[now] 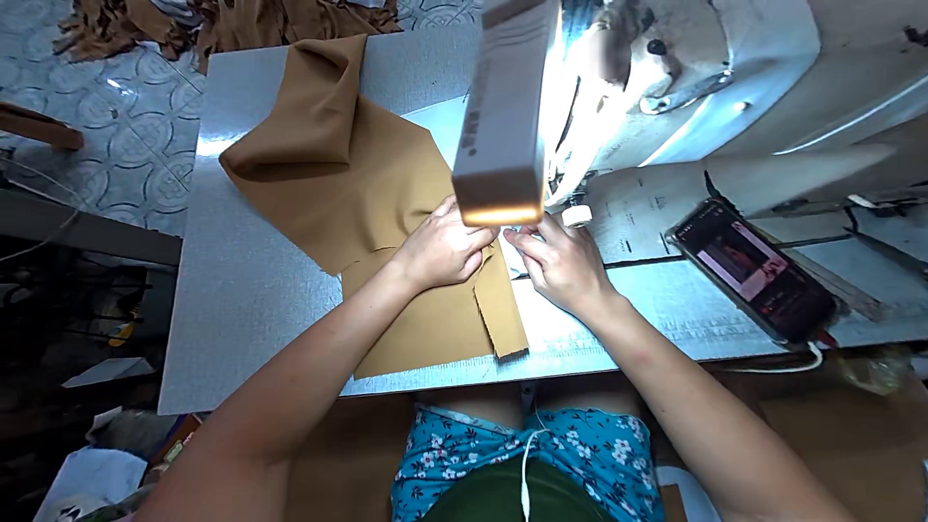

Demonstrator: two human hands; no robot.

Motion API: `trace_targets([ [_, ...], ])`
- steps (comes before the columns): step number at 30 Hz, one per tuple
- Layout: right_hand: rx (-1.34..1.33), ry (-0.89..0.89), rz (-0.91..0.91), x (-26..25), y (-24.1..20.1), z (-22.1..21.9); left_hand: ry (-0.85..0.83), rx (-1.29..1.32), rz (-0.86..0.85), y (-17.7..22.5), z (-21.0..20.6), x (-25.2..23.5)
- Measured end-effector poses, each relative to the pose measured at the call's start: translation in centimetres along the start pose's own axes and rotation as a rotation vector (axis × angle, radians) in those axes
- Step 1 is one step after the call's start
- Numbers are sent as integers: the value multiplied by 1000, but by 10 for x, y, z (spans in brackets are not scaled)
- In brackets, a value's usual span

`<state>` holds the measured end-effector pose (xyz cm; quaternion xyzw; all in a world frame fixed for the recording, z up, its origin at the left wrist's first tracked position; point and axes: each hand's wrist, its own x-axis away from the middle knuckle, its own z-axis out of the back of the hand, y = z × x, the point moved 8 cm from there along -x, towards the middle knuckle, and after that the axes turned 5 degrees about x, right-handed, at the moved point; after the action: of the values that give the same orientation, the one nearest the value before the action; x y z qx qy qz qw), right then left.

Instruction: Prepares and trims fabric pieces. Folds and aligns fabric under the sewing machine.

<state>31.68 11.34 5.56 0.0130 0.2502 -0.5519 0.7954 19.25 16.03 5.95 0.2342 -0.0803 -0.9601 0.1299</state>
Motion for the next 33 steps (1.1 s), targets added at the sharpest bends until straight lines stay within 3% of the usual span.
trace_targets([
  [14, 38, 10, 9, -1, 0, -1, -45, 26, 18, -7, 0, -2],
  [17, 47, 3, 33, 1, -7, 3, -181, 23, 297, 12, 12, 1],
  [21, 1, -15, 112, 26, -26, 12, -388, 102, 695, 43, 19, 41],
  [23, 0, -64, 91, 32, -13, 18, -125, 156, 688, 31, 45, 41],
  [25, 53, -159, -6, 26, 17, 31, 38, 361, 711, 2, 76, 32],
  [26, 91, -180, -70, 21, 29, 38, 95, 315, 698, -15, 90, 28],
  [28, 148, -142, -220, 10, 30, 54, 89, 162, 757, -47, 97, 27],
  [30, 160, -85, -303, 1, -1, 59, -22, 111, 982, -66, 81, 41],
  [33, 81, -102, -220, 16, -56, 30, -64, 305, 1258, -36, 58, 78],
])
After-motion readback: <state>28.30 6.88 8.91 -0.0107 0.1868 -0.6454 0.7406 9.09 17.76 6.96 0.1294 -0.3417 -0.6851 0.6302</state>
